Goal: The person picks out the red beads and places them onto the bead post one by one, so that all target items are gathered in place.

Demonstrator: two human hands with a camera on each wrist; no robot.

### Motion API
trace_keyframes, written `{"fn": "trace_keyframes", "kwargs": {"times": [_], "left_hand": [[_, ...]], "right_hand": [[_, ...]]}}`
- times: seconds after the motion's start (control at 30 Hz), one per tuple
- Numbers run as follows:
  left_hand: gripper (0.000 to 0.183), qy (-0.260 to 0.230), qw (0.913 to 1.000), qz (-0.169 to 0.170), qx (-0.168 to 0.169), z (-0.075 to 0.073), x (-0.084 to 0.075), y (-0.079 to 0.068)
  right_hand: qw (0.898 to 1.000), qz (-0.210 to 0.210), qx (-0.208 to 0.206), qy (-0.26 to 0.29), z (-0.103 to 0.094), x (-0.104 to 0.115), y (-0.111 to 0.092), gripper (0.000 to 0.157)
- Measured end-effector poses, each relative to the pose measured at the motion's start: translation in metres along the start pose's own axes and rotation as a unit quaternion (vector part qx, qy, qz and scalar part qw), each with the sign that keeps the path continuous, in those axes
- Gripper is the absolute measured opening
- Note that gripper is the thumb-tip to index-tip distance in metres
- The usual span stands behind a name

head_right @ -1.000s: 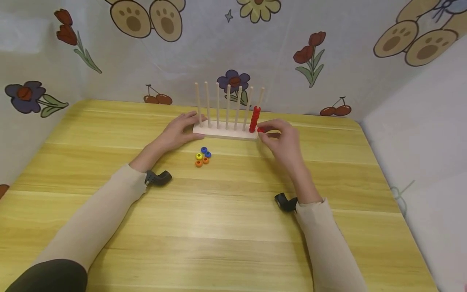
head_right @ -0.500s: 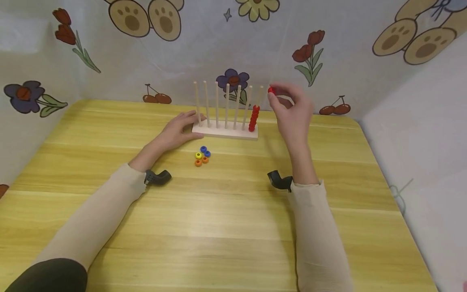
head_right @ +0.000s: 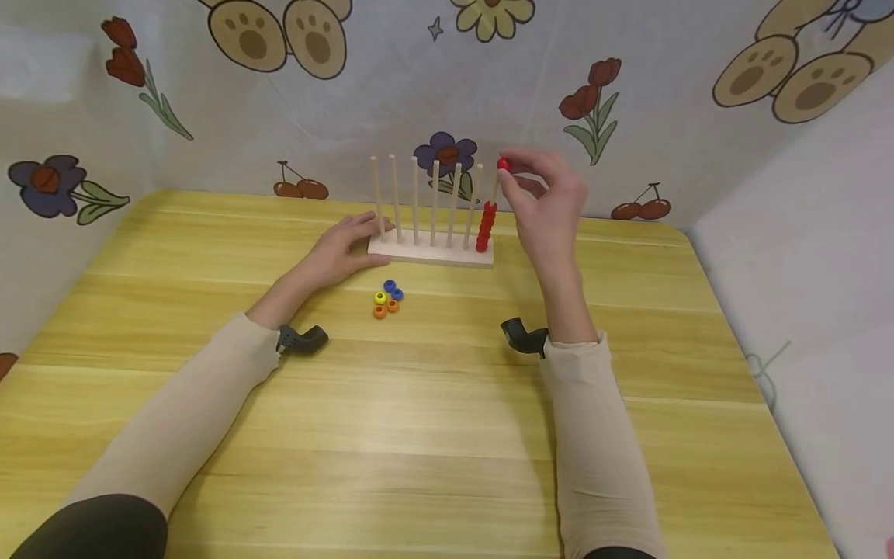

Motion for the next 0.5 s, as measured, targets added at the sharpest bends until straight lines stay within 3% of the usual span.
{"fn": "trace_keyframes", "kwargs": {"times": [0.5], "left_hand": [[0.065,0.002,1.0,0.0,0.004,-0.0014,-0.0022,-0.0013]], "right_hand": [[0.998,-0.029,0.021,-0.049,0.005,0.0046,-0.0047,0.022]]}}
Point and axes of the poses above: each hand's wrist, its own y-axis towards the middle knuckle, its own z-axis out of the palm, x = y × z, the point moved 5 cm from there along y, towards the middle knuckle
